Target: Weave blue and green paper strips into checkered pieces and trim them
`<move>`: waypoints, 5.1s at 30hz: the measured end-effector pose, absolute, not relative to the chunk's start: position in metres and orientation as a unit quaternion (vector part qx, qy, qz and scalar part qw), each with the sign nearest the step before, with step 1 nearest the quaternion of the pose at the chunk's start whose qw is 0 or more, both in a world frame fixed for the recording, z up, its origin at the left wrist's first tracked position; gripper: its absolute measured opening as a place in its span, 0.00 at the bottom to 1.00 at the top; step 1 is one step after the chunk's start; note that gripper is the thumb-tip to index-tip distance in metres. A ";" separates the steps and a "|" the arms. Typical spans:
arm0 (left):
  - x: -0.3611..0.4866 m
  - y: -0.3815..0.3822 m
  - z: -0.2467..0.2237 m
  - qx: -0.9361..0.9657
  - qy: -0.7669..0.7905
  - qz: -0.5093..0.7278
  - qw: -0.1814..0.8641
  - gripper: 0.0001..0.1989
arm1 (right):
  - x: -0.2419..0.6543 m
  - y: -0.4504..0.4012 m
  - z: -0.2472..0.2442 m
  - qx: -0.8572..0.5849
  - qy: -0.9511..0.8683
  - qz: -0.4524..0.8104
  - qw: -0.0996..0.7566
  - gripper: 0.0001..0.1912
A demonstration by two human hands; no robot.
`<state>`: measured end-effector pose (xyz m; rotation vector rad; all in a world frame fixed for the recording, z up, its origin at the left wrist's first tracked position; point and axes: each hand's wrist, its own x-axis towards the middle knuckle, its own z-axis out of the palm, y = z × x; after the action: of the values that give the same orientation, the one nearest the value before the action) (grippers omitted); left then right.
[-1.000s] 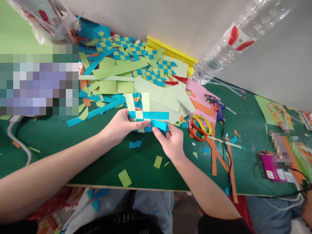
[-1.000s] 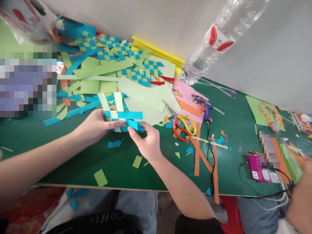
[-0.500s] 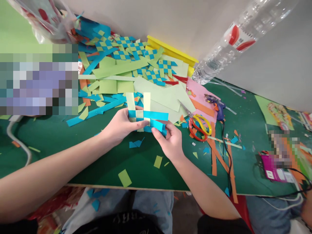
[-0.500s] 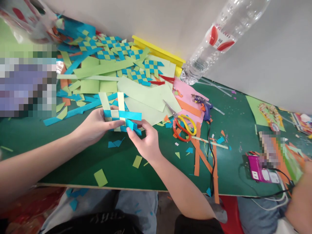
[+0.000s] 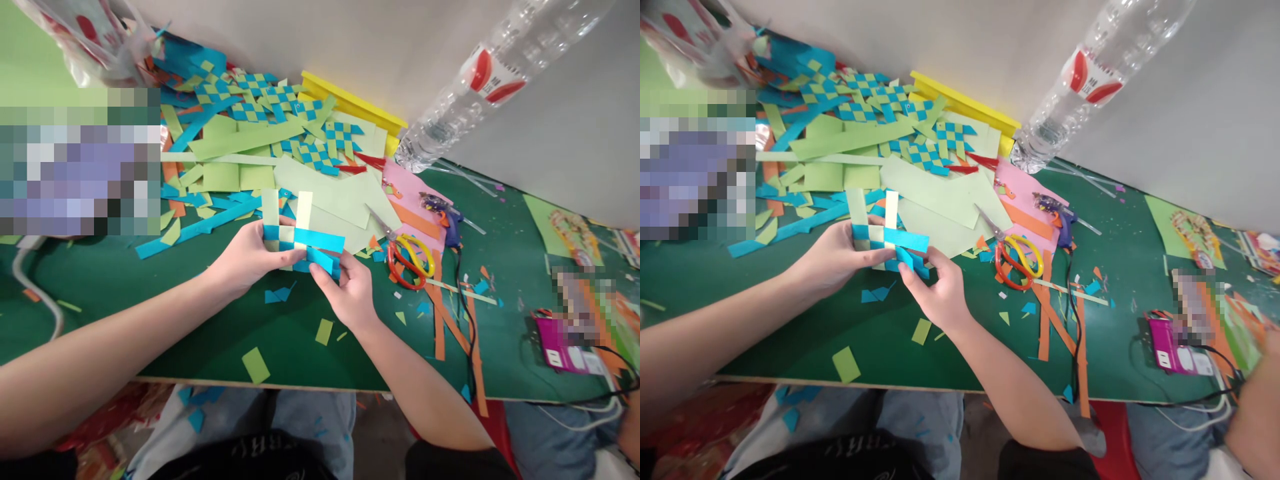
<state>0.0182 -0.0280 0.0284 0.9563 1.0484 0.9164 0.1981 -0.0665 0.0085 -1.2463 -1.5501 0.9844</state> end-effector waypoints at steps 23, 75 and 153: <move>0.016 -0.030 0.032 0.421 0.479 0.385 0.667 0.22 | 0.209 -0.051 0.004 -0.419 -0.494 0.618 0.446 0.15; 0.019 -0.045 0.043 0.659 0.529 0.304 0.440 0.17 | 0.222 -0.049 0.026 -0.430 -0.636 0.535 0.352 0.13; 0.015 -0.030 0.039 0.607 0.478 0.260 0.579 0.17 | 0.225 -0.049 0.016 -0.519 -0.524 0.525 0.425 0.11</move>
<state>0.0147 -0.0305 0.0388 1.4198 1.1173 0.6090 0.2252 -0.0488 0.0158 -1.2988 -1.3096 1.3120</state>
